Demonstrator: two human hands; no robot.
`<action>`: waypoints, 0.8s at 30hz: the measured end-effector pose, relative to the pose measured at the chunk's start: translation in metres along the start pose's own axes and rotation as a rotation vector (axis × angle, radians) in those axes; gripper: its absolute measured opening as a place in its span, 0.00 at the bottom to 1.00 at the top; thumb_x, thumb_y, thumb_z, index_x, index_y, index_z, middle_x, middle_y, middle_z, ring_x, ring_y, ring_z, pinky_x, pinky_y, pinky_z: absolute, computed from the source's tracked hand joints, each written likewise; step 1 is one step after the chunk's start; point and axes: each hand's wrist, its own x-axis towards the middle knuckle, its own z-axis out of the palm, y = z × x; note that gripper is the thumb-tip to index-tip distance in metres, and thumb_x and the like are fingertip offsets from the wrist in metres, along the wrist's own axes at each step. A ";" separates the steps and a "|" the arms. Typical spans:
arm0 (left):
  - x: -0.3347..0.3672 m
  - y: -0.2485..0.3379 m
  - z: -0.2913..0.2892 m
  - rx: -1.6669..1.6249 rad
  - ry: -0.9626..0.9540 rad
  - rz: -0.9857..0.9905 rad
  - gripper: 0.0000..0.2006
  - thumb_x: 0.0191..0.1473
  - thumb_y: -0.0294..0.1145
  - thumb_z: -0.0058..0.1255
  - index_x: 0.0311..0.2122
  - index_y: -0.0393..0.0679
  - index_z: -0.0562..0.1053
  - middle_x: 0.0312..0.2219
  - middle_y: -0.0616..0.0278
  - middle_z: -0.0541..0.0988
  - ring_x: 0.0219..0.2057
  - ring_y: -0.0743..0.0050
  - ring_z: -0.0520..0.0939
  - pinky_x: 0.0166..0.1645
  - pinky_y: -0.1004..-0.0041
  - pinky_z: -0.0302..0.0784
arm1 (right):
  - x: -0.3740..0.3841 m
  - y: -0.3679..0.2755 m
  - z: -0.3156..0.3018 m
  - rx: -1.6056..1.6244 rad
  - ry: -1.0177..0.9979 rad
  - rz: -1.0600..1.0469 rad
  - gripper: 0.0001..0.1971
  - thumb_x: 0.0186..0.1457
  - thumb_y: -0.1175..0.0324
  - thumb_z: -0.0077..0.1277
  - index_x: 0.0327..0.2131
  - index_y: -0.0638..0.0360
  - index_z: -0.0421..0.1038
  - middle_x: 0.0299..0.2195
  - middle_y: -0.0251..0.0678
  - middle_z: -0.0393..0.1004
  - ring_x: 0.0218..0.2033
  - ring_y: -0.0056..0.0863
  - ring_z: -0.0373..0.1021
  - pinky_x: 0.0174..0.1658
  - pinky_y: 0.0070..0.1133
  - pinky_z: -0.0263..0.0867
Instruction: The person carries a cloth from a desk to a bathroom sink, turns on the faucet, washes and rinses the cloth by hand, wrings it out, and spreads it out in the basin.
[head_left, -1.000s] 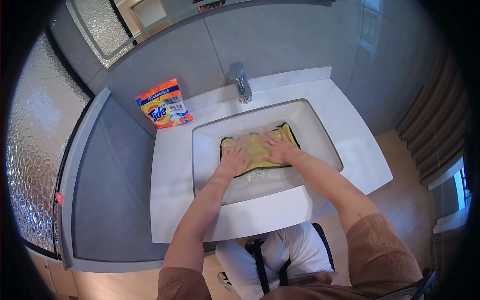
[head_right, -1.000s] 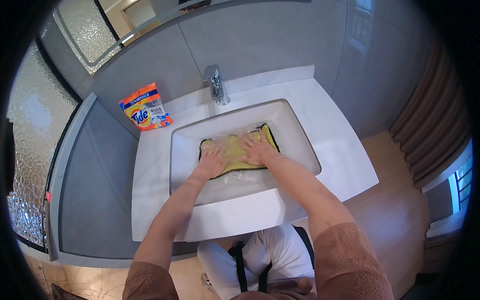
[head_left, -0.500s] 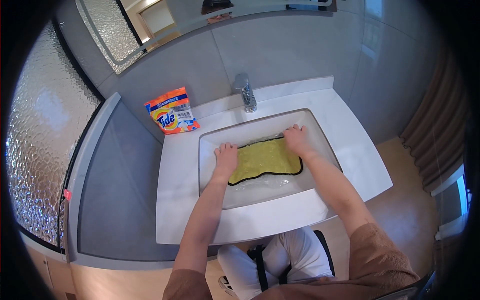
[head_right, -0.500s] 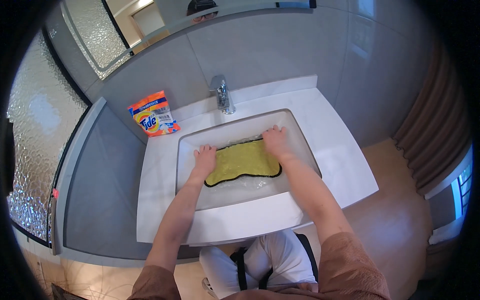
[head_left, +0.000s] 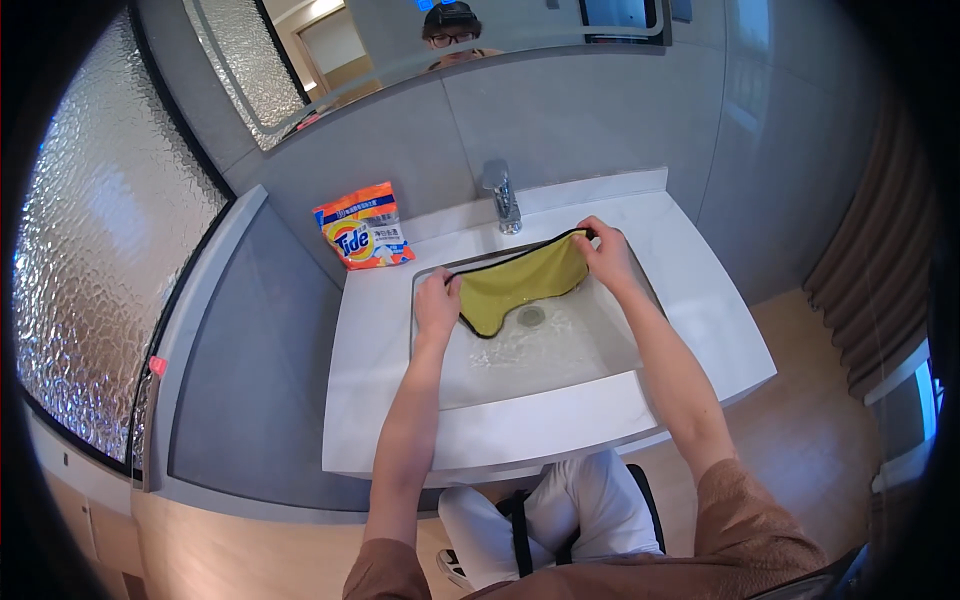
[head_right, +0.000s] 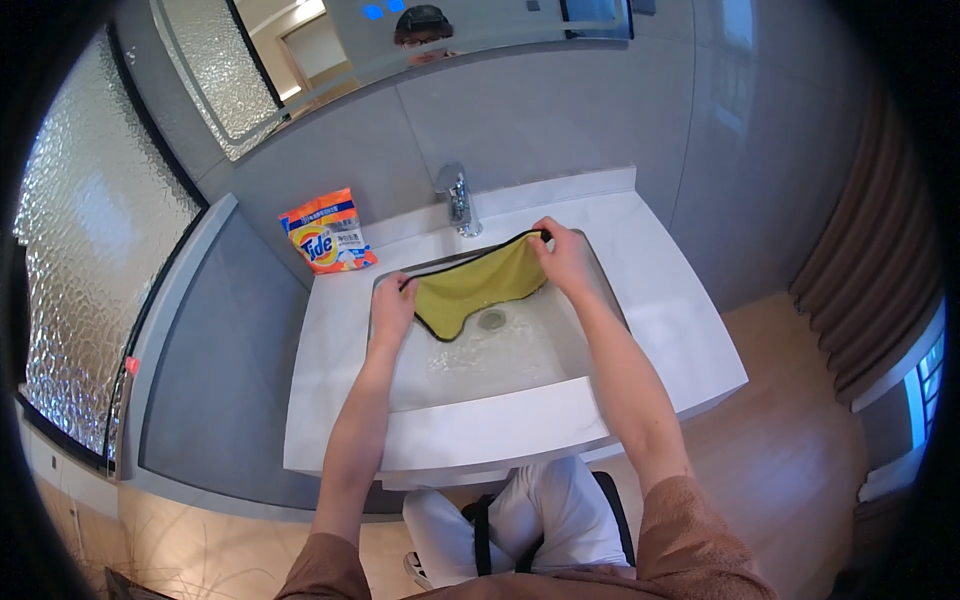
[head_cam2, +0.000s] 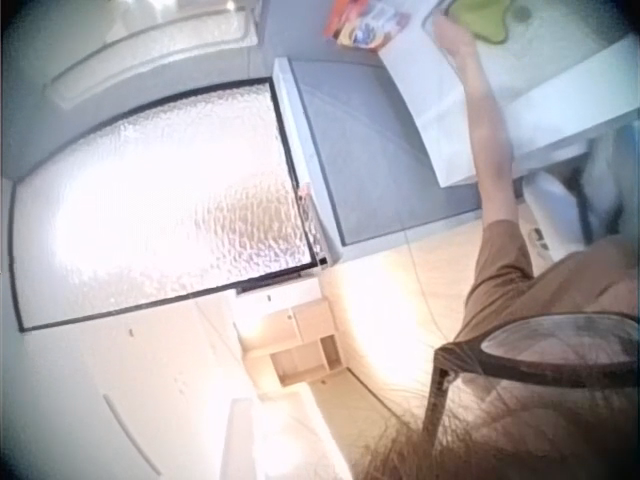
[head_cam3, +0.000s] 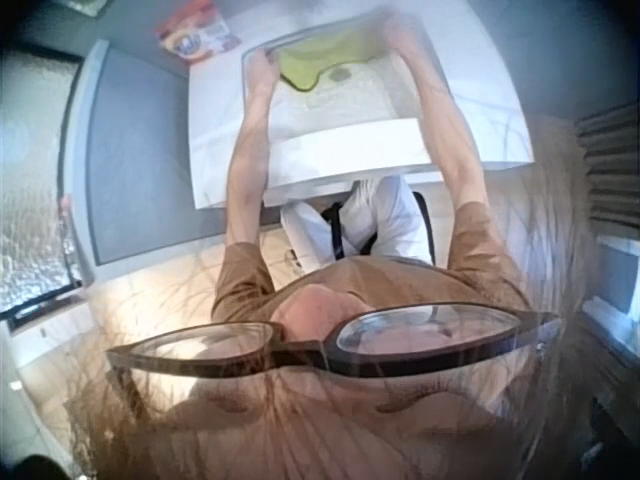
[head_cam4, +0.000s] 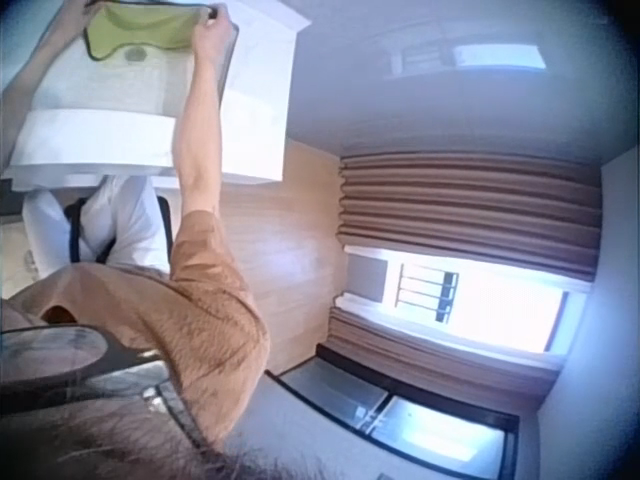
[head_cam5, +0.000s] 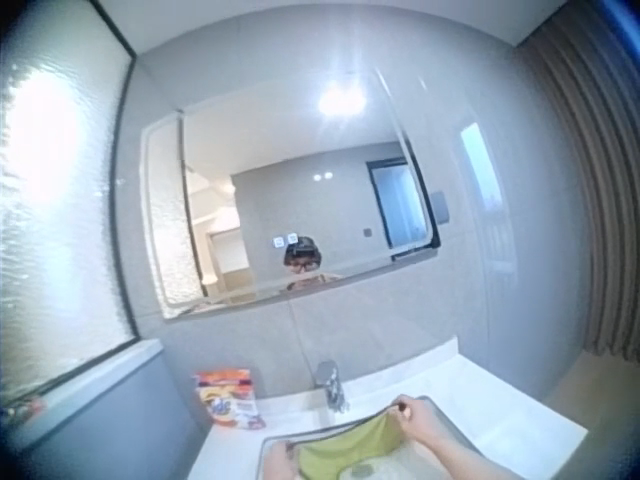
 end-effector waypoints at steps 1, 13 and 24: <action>0.001 0.005 -0.007 -0.097 0.125 0.033 0.10 0.55 0.33 0.57 0.35 0.36 0.76 0.31 0.44 0.81 0.35 0.42 0.81 0.40 0.58 0.76 | 0.000 -0.002 -0.005 0.057 0.099 -0.076 0.09 0.53 0.70 0.58 0.38 0.59 0.73 0.28 0.39 0.78 0.26 0.34 0.72 0.32 0.26 0.66; -0.013 -0.024 -0.026 -0.525 0.164 -0.039 0.10 0.52 0.28 0.63 0.31 0.32 0.75 0.25 0.62 0.79 0.28 0.81 0.77 0.34 0.78 0.72 | -0.028 -0.008 -0.014 0.113 0.101 0.029 0.09 0.48 0.69 0.60 0.31 0.61 0.72 0.22 0.30 0.71 0.24 0.21 0.67 0.30 0.23 0.64; -0.036 0.024 -0.017 -1.213 -0.406 -0.576 0.14 0.60 0.35 0.54 0.41 0.31 0.77 0.35 0.56 0.81 0.35 0.68 0.82 0.41 0.68 0.80 | -0.041 -0.043 -0.004 0.557 -0.110 0.519 0.03 0.51 0.73 0.56 0.30 0.58 0.73 0.21 0.30 0.71 0.17 0.19 0.69 0.21 0.19 0.62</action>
